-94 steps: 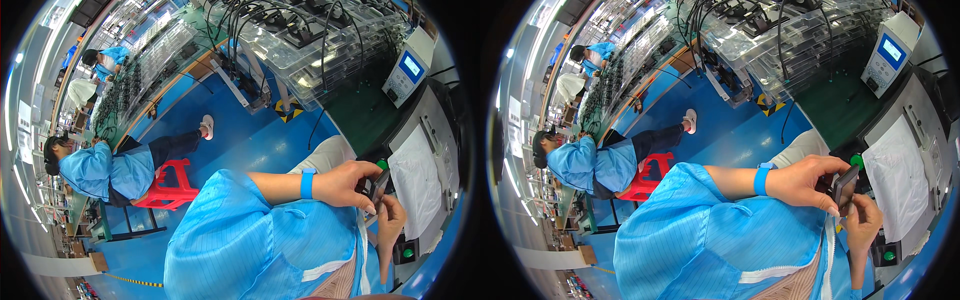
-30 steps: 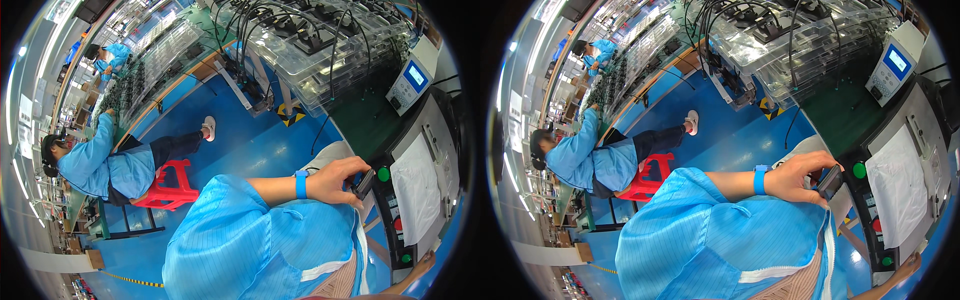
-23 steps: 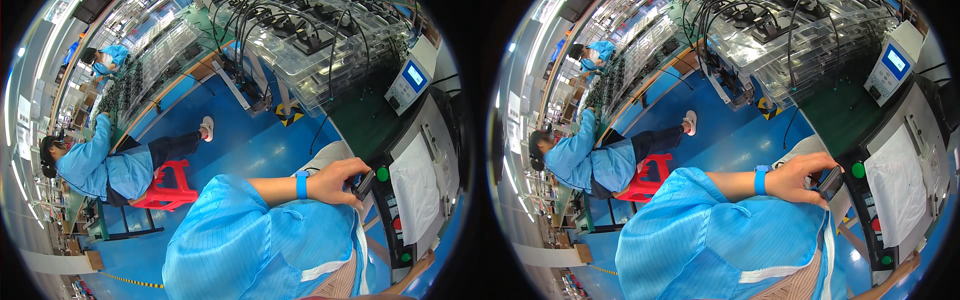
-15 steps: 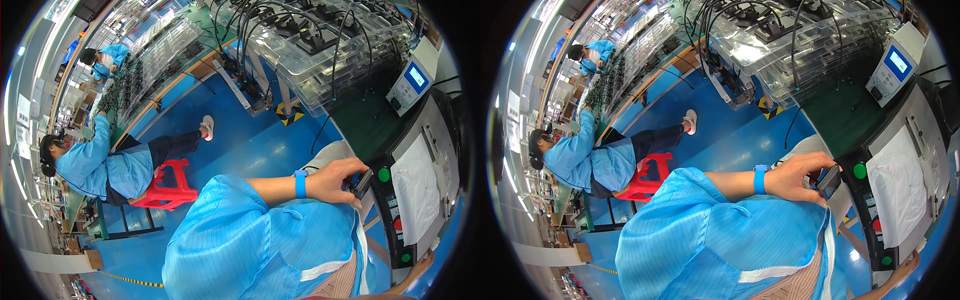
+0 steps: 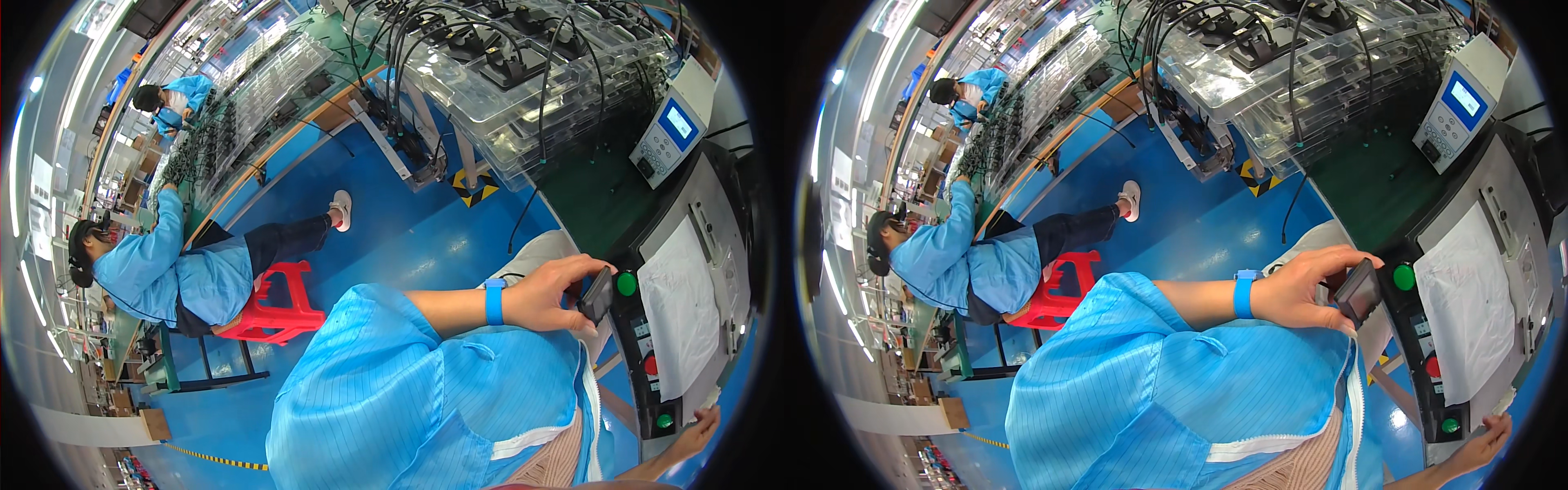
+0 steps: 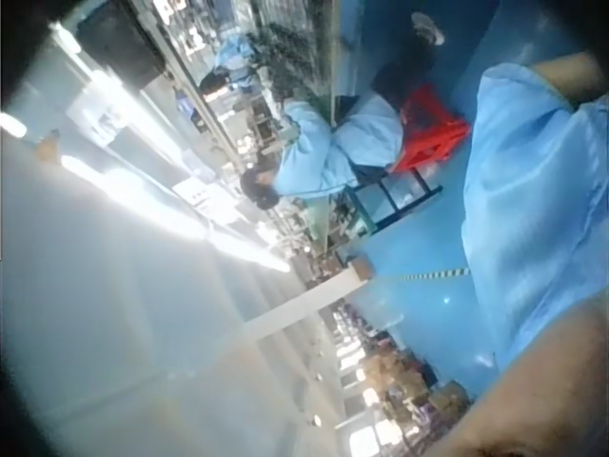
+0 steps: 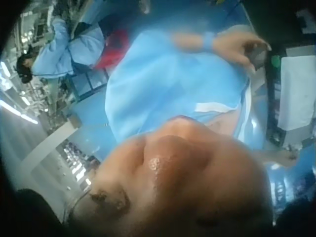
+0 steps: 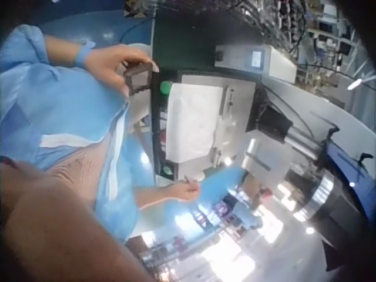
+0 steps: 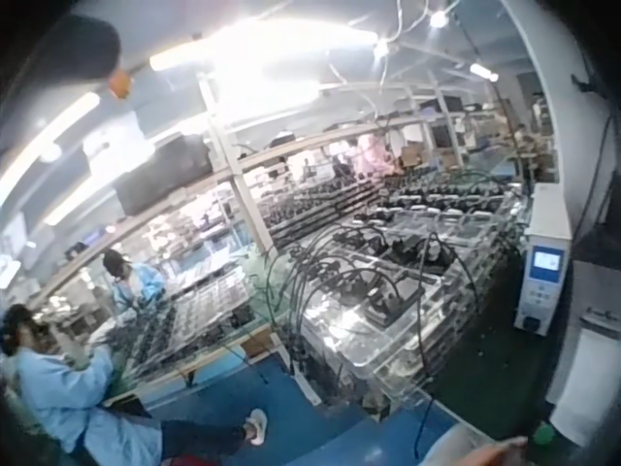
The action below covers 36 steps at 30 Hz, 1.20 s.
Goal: Operating a press machine and handling cables to assemble and test electronic devices.
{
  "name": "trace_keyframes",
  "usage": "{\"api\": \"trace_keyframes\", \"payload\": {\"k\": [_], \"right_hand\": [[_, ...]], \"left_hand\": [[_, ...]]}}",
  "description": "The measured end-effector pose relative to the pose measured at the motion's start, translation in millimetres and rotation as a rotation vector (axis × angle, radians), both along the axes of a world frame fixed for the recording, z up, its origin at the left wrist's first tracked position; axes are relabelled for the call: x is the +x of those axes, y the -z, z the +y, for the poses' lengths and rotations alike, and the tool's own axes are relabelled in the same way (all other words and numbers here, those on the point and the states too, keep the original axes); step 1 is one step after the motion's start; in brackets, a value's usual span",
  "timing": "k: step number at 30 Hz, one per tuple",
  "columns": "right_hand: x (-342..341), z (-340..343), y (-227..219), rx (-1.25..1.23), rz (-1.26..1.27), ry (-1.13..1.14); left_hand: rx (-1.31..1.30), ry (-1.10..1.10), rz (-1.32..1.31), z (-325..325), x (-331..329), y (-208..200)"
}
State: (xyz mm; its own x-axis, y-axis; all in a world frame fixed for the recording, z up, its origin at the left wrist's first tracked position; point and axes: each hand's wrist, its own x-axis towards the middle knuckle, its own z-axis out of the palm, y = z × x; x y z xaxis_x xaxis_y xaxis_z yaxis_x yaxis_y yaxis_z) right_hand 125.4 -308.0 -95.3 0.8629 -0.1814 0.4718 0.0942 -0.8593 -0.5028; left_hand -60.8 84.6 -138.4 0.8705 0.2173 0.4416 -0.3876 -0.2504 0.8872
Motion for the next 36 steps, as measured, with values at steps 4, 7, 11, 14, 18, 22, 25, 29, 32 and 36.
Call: {"api": "trace_keyframes", "payload": {"k": [4, 7, 11, 14, 18, 22, 25, 29, 32, 36], "right_hand": [[-49.3, 76.9, 6.9, 0.438, 0.226, -0.623], [-89.1, 154.7, -7.1, 0.603, 0.668, -1.008], [-115.3, 193.2, 18.6, 0.689, 0.499, -1.163], [-111.9, 192.7, 25.9, 0.766, 0.559, -1.114], [-104.2, 183.8, 37.2, 0.749, 0.473, -1.019], [-110.0, 199.1, 31.3, 0.875, 0.619, -0.995], [-111.6, 205.6, 30.3, 1.121, 0.851, -0.958], [-108.0, 197.6, 45.5, 0.810, 0.957, -1.022], [-109.7, 194.6, 66.1, 0.757, 1.026, -1.024], [-107.8, 192.6, 99.6, 0.762, 1.143, -0.915]], "left_hand": [[-0.074, 0.049, -0.044, -14.1, 7.9, -7.7], [-0.135, 0.138, -0.108, -22.7, 10.3, -11.2], [-0.146, 0.162, -0.109, -27.8, 7.1, -16.6], [-0.153, 0.189, -0.104, -28.2, 7.9, -13.8], [-0.151, 0.255, -0.112, -30.4, 13.6, -10.4], [-0.258, 0.300, -0.019, -22.5, 2.1, -11.9], [-0.452, 0.308, 0.053, -6.2, -4.5, -18.7], [-0.535, 0.223, 0.028, 23.6, -3.0, -31.4], [-0.561, 0.077, -0.139, 24.6, 3.0, -46.1], [-0.542, 0.045, -0.096, 25.3, 3.3, -57.0]]}}
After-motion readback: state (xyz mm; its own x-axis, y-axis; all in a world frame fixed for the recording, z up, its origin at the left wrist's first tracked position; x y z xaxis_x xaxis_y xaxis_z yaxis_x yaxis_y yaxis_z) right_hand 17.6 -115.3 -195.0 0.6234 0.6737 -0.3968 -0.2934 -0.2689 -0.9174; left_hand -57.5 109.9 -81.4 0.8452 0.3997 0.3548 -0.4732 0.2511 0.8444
